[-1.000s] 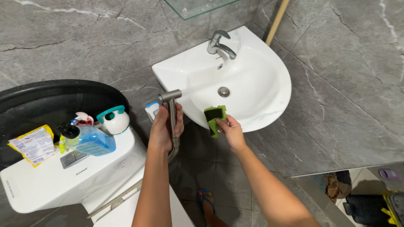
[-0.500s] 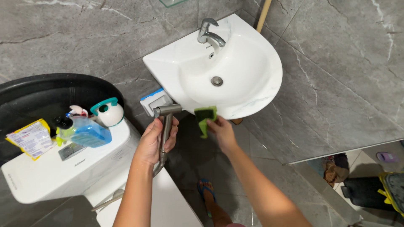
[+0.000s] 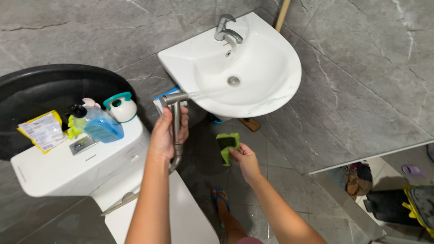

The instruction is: The person cleans a bathroom sink, glass shelf, and mirror using a handheld bidet sprayer and a green sponge. They scrub the sink basin and faucet, then wipe the glass shelf and mirror, rinsing the sponge repeatedly.

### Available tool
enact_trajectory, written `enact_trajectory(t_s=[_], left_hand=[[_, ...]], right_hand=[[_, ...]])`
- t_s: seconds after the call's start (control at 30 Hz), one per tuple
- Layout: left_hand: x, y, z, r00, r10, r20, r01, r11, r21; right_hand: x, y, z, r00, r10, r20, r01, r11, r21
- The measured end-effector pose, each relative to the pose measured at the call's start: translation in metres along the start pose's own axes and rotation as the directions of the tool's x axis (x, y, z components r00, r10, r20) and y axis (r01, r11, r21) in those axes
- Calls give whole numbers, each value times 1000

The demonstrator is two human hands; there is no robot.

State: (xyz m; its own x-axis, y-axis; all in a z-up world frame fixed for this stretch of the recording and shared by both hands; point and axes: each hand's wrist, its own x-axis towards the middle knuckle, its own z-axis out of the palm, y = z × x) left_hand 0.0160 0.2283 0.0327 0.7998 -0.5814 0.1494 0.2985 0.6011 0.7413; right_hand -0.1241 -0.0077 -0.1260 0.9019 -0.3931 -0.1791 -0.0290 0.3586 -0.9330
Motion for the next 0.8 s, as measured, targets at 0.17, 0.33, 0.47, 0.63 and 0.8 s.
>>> enact_trajectory(t_s=[0.17,0.33,0.47,0.63,0.8], left_hand=[[-21,41,-14,996,35,-84,-19,983,183],[-38,65,-14,991,43,-126,-5,959,284],[-36,70,-16,991,64,-119,-19,938,347],[-21,66,-19,983,117,-144,-64,941,331],[-16,60,-18,986,98,-132,-49,942,332]], right_hand=[[7,-16,17,1000,-15,25,15,1000,0],[10,-14,43,998,32,51,-32,999,8],[9,-12,55,992,27,122,-29,999,16],[10,-17,56,989,22,146,-23,1000,4],[14,-19,45,992,34,124,-32,999,-19]])
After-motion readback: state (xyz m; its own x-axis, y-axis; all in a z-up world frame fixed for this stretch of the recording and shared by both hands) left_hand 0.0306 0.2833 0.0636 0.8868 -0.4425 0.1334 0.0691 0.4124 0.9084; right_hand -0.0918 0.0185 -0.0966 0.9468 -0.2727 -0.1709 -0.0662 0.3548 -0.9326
